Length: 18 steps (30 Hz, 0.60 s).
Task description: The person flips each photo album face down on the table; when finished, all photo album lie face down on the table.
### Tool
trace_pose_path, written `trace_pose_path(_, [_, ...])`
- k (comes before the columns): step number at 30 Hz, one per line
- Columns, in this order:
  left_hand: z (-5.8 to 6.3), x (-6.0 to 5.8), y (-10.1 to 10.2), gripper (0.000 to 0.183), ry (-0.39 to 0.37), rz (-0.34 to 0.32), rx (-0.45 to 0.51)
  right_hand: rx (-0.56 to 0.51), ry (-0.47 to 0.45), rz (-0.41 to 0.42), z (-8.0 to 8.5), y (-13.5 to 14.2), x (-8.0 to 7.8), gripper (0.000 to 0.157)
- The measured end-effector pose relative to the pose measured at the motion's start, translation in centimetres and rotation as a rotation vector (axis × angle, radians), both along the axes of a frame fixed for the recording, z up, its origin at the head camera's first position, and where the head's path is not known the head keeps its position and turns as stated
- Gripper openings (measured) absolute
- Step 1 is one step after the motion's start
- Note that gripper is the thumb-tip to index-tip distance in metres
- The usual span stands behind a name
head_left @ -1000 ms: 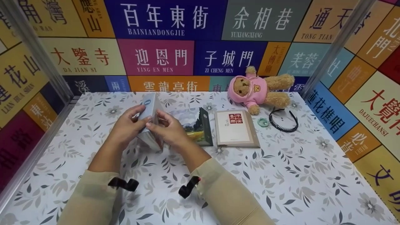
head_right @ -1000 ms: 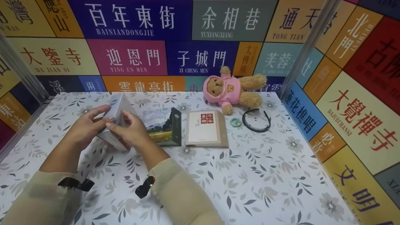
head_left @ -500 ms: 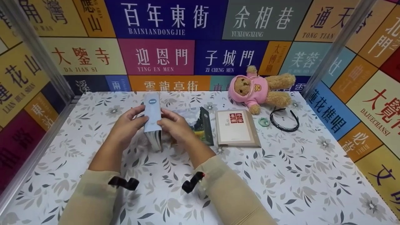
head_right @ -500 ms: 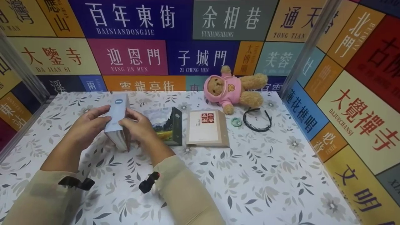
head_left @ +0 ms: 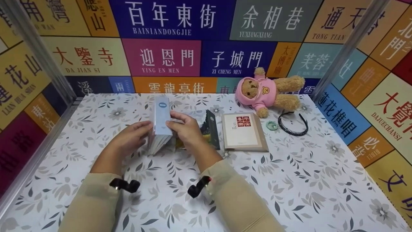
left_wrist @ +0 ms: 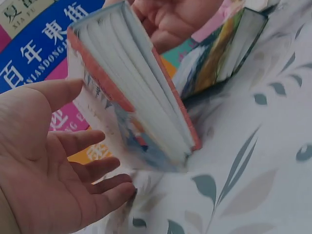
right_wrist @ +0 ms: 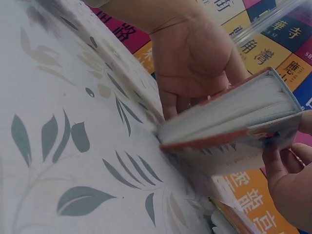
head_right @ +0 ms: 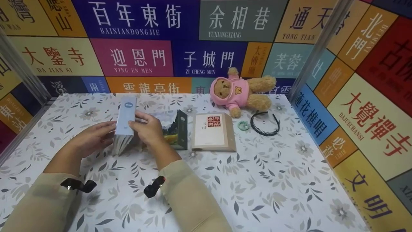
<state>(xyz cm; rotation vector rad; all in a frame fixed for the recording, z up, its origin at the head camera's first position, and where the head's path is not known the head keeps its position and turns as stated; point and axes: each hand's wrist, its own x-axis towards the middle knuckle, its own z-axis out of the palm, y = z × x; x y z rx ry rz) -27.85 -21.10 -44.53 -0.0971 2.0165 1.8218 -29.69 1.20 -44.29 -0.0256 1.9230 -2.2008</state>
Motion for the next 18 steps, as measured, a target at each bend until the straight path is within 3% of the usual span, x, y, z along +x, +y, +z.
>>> trace_pose_path(4, [-0.3, -0.2, -0.8, 0.082, 0.015, 0.042, -0.071, 0.025, -0.019, -0.017, -0.6, -0.2, -0.1, 0.043])
trace_pose_path(10, [-0.6, -0.5, -2.1, 0.073, 0.002, 0.15, -0.167, 0.107, -0.053, -0.042, -1.2, -0.3, -0.4, 0.047])
trace_pose_path(14, [-0.9, -0.8, -3.0, 0.072, -0.002, 0.223, -0.167, 0.168, -0.076, -0.016, -1.3, -0.3, -0.5, 0.046])
trace_pose_path(18, [-1.1, -0.9, -3.6, 0.069, 0.02, 0.292, -0.121, 0.144, -0.081, 0.023, -1.4, -0.4, -0.5, 0.05])
